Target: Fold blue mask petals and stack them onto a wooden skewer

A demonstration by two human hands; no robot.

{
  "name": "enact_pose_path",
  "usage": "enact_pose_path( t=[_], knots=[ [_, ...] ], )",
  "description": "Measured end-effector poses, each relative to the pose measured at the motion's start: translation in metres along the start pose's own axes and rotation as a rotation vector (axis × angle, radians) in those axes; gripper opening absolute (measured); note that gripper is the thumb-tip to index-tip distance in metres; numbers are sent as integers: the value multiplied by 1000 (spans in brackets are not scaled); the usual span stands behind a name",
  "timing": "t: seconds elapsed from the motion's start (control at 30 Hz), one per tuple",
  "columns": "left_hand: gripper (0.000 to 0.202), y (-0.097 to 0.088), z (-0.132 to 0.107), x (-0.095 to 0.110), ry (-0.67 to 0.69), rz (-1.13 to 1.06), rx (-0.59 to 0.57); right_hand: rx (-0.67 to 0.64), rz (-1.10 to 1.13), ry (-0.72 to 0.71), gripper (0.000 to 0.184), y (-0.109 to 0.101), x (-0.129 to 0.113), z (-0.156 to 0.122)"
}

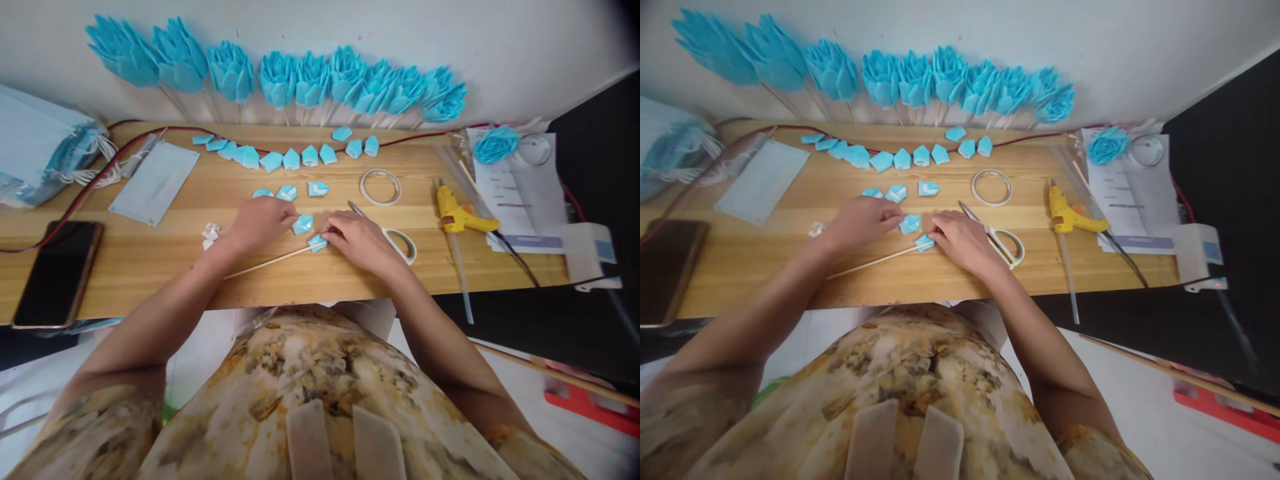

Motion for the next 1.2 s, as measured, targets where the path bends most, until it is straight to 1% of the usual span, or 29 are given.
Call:
enact_pose_path(
  t=[0.17,0.23,0.33,0.53,0.83,1.0,1.13,1.2],
  knots=[
    [22,4,-5,5,-48,-68,-45,78,204,-56,10,1,-3,-6],
    [24,5,-7,9,-51,-86,-59,103,243,-42,10,2,-2,-4],
    [25,4,-8,11,-55,-55,-81,103,269,-8,9,6,0,-2],
    [25,6,-6,8,-78,-13,-115,101,302,55,8,13,1,2],
    [29,6,-6,8,-41,38,-115,109,300,46,9,16,3,3],
    [28,5,-6,11,-27,43,-105,106,282,66,8,17,4,4],
    [26,6,-6,11,-78,46,-122,115,225,81,8,18,2,5],
    [26,6,-5,9,-83,31,-146,122,186,80,7,18,1,6]
  ],
)
Point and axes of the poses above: each hand's wrist, its own z-axis towards the middle knuckle, its own y-axis out of the palm, x = y × z, the point moved 5 cm from there along z, towards the middle knuckle, and after that the axes turned 15 degrees about -z, right-handed, at the moved point
